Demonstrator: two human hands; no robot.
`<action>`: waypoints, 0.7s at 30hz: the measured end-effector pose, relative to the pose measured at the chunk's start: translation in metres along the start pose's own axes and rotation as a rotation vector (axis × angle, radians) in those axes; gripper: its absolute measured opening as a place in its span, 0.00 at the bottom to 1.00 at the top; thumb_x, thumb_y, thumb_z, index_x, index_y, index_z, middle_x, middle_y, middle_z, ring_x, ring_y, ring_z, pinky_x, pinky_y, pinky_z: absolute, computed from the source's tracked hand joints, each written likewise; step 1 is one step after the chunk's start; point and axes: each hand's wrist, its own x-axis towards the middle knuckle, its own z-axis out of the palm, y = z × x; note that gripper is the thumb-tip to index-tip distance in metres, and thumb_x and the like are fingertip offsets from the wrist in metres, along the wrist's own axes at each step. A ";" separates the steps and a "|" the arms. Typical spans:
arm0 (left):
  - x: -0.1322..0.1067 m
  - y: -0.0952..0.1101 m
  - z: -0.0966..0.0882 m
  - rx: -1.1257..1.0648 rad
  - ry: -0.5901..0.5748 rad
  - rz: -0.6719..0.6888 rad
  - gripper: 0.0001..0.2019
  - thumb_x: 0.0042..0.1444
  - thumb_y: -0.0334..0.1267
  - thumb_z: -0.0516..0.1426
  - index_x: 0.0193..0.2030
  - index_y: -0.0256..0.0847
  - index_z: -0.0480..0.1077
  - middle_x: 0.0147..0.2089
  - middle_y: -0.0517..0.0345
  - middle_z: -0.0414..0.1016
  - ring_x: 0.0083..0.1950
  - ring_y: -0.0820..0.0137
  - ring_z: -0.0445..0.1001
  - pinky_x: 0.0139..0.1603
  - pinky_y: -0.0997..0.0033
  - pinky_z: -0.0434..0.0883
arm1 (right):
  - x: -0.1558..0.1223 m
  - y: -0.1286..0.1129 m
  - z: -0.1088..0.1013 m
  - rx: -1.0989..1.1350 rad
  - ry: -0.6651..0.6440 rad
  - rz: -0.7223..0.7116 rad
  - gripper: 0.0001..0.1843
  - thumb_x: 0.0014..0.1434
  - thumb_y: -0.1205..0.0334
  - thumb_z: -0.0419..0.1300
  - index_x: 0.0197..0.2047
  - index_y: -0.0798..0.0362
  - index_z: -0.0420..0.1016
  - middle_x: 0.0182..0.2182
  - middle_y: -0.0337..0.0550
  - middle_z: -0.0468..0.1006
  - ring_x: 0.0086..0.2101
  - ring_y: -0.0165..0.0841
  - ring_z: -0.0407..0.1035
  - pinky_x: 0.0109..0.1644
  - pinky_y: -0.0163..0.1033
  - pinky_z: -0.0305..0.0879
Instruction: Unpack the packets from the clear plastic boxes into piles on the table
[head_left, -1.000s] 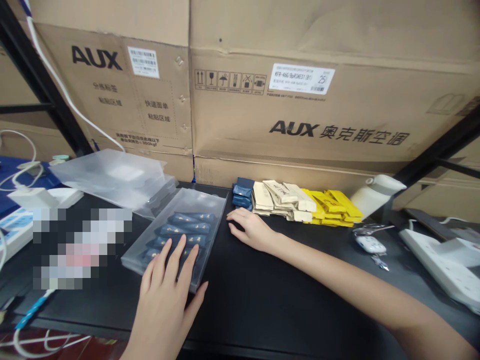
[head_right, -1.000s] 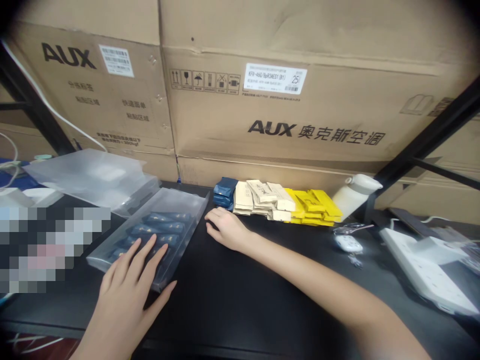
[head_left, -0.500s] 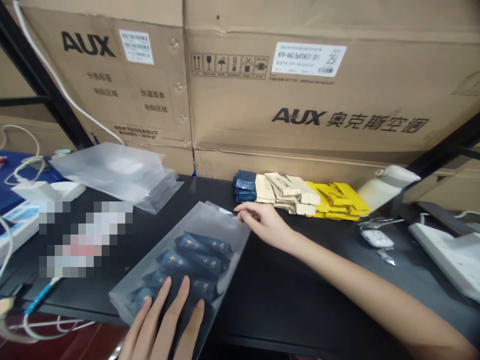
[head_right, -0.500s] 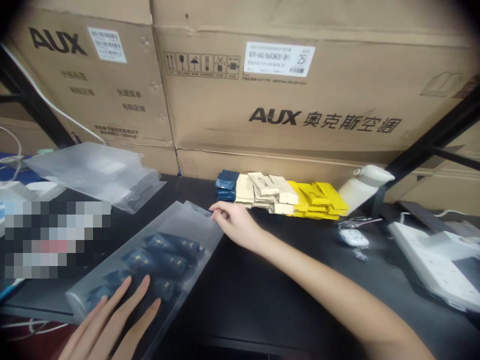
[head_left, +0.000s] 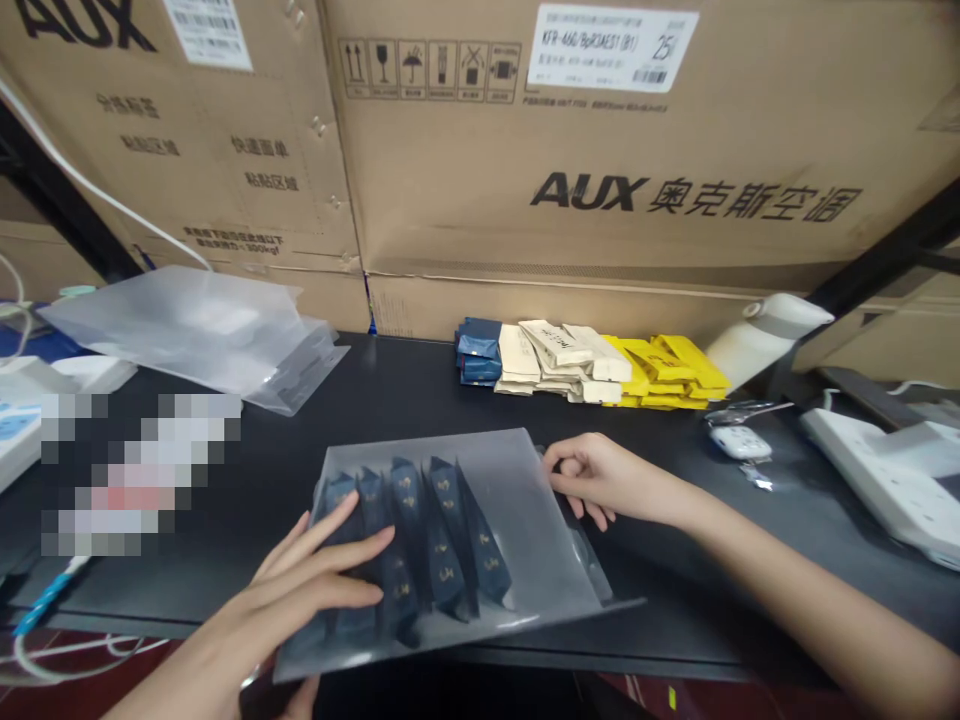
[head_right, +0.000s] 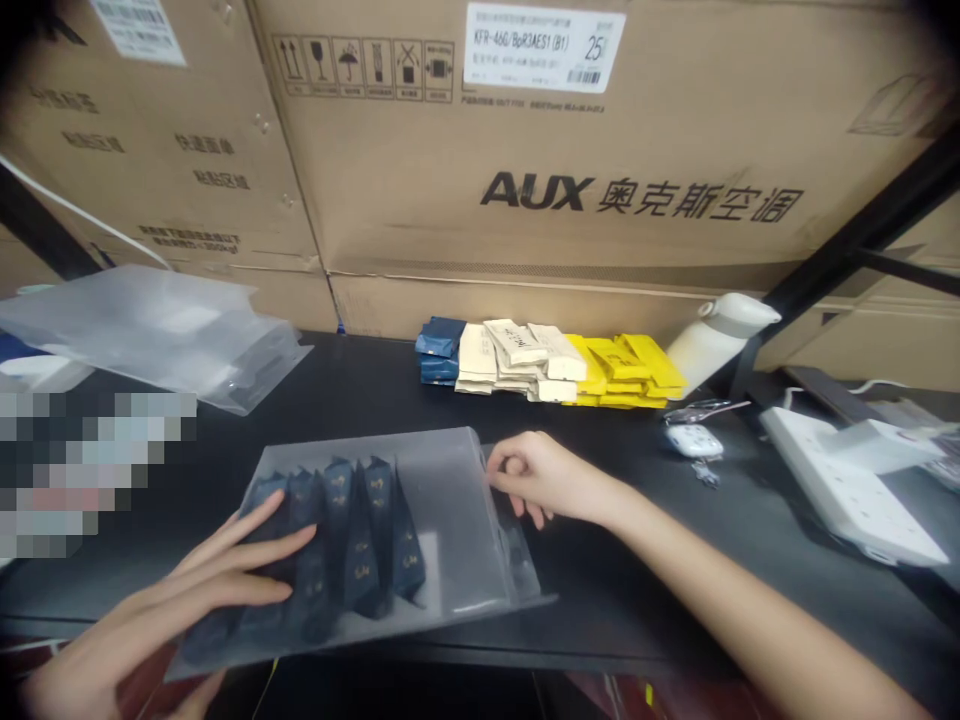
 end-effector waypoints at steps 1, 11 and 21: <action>0.002 -0.004 0.000 -0.007 0.007 -0.036 0.23 0.55 0.29 0.54 0.58 0.50 0.67 0.68 0.53 0.65 0.71 0.54 0.59 0.64 0.45 0.65 | -0.001 0.003 -0.001 0.077 -0.046 0.040 0.17 0.60 0.49 0.60 0.35 0.57 0.72 0.19 0.38 0.75 0.14 0.26 0.69 0.15 0.27 0.61; 0.023 -0.008 0.021 -0.134 0.204 -0.334 0.29 0.56 0.42 0.61 0.64 0.54 0.59 0.76 0.53 0.45 0.73 0.51 0.54 0.63 0.44 0.66 | -0.017 0.022 0.006 0.798 -0.158 0.048 0.19 0.53 0.62 0.70 0.49 0.57 0.78 0.46 0.52 0.81 0.45 0.35 0.78 0.51 0.37 0.73; 0.022 -0.009 0.022 -0.189 0.208 -0.361 0.30 0.56 0.42 0.62 0.65 0.60 0.59 0.76 0.58 0.44 0.73 0.51 0.53 0.65 0.45 0.63 | -0.032 0.018 0.034 1.000 0.013 -0.054 0.09 0.50 0.62 0.72 0.37 0.49 0.82 0.57 0.47 0.75 0.59 0.42 0.66 0.69 0.49 0.53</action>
